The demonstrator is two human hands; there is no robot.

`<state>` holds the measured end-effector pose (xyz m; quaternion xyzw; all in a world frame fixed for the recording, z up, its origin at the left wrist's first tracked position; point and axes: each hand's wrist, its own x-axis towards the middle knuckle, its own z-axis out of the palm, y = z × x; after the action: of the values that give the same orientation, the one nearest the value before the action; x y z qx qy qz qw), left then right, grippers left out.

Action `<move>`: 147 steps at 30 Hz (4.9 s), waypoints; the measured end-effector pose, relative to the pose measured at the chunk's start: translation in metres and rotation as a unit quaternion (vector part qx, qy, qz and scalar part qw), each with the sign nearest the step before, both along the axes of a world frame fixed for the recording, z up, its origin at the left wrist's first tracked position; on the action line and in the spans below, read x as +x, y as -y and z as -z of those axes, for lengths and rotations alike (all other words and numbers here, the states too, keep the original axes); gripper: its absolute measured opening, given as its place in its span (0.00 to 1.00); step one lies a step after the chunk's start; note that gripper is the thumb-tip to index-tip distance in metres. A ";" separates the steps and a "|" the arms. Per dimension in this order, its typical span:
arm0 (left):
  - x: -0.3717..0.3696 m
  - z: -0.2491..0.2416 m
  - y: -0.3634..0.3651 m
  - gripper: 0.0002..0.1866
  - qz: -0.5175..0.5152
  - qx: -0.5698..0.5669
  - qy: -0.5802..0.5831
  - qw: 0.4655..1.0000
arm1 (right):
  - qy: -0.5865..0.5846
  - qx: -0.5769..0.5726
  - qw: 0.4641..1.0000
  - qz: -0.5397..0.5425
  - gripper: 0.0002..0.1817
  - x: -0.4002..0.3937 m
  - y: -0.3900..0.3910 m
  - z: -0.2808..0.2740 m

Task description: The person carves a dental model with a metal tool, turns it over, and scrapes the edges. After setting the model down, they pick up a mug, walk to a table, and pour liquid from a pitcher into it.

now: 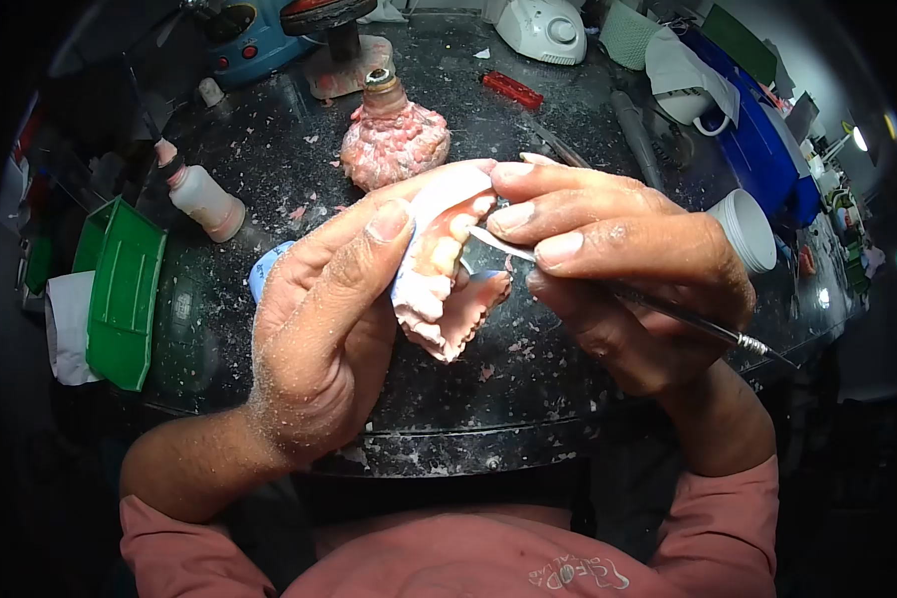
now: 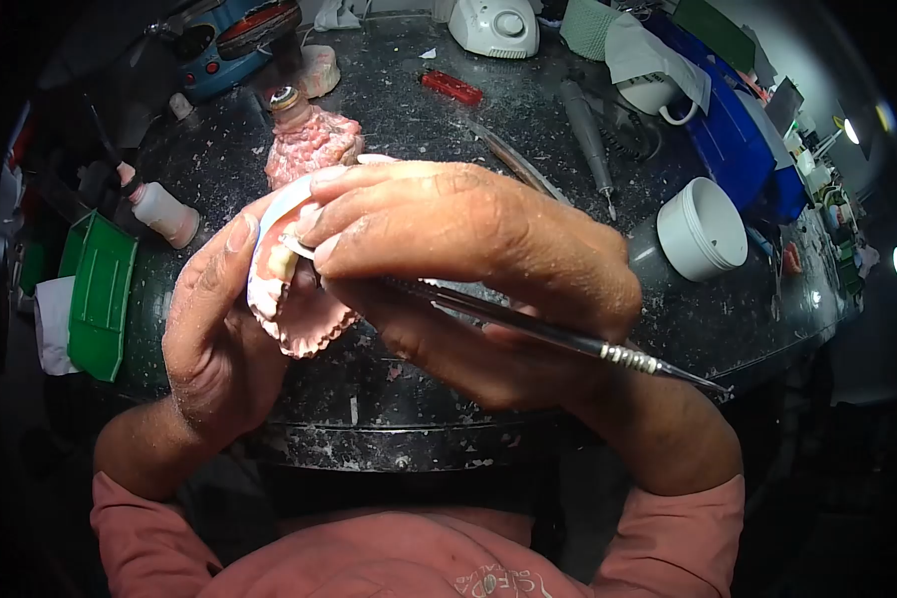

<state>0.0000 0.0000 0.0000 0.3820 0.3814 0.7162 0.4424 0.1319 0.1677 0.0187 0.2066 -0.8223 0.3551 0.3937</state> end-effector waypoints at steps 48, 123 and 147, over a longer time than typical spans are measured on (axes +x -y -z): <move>0.010 -0.001 -0.002 0.21 -0.121 -0.096 -0.124 0.980 | 0.042 -0.005 0.990 0.132 0.32 0.009 -0.006 0.000; -0.006 0.015 -0.002 0.18 -0.164 -0.038 -0.429 0.887 | 0.069 -0.041 0.997 -0.020 0.10 -0.009 0.010 0.018; -0.009 0.014 -0.001 0.19 -0.199 -0.032 -0.504 0.840 | 0.094 -0.058 0.994 -0.020 0.10 -0.007 0.013 0.015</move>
<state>-0.0091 0.0011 -0.0137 0.5920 0.6420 0.4847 0.0493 0.1250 0.1544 0.0032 0.1648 -0.8295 0.4280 0.3187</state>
